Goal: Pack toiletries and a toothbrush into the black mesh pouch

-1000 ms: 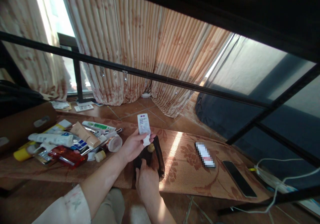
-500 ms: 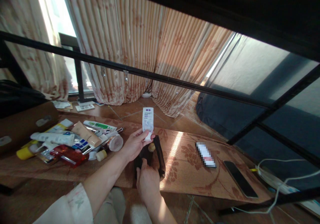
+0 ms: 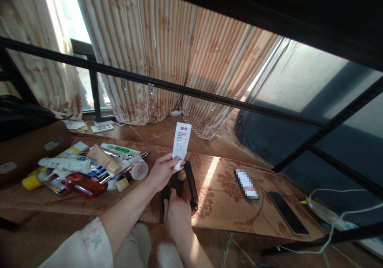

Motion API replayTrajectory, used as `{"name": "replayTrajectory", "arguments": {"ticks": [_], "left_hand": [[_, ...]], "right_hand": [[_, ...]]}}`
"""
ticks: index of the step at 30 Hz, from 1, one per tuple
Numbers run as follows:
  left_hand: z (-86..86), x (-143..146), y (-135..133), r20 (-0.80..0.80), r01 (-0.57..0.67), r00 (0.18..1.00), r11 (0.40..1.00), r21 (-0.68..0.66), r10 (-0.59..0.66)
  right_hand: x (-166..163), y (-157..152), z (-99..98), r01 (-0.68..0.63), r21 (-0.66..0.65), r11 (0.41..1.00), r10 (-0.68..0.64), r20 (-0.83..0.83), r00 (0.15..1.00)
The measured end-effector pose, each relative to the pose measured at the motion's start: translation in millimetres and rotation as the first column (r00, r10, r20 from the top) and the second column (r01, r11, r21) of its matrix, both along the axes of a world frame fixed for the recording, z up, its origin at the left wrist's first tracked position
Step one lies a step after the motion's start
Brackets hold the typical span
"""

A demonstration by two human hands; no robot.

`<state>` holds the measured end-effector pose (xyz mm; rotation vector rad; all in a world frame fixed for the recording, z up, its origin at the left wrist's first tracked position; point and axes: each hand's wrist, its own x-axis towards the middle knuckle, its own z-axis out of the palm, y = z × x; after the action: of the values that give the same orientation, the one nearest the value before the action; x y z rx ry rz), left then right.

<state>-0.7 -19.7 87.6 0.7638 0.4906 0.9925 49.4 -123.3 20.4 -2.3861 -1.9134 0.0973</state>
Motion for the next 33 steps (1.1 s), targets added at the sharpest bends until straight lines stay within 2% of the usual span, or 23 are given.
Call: {"name": "replayTrajectory", "arguments": {"ticks": [9,18,26,33], "left_hand": [[-2.8,1.9,1.0,-0.062,-0.039,0.997,0.999,0.02,0.04],[-7.4,2.9,0.1,-0.161,-0.045,0.985,0.993,0.111,0.063],[-12.4,4.2,2.6,-0.247,-0.064,0.959,0.955,0.289,0.139],[-12.6,5.7,4.2,-0.252,-0.127,0.944,0.94,0.316,0.212]], "right_hand": [[-0.9,-1.2,1.7,0.011,0.002,1.0,-0.011,-0.014,1.0],[0.6,-1.1,0.1,0.002,0.007,1.0,-0.002,-0.025,1.0],[0.7,-1.1,2.0,0.001,0.009,1.0,-0.001,-0.034,0.999],[0.4,-1.7,1.4,-0.008,0.008,1.0,0.009,-0.018,1.0]]}}
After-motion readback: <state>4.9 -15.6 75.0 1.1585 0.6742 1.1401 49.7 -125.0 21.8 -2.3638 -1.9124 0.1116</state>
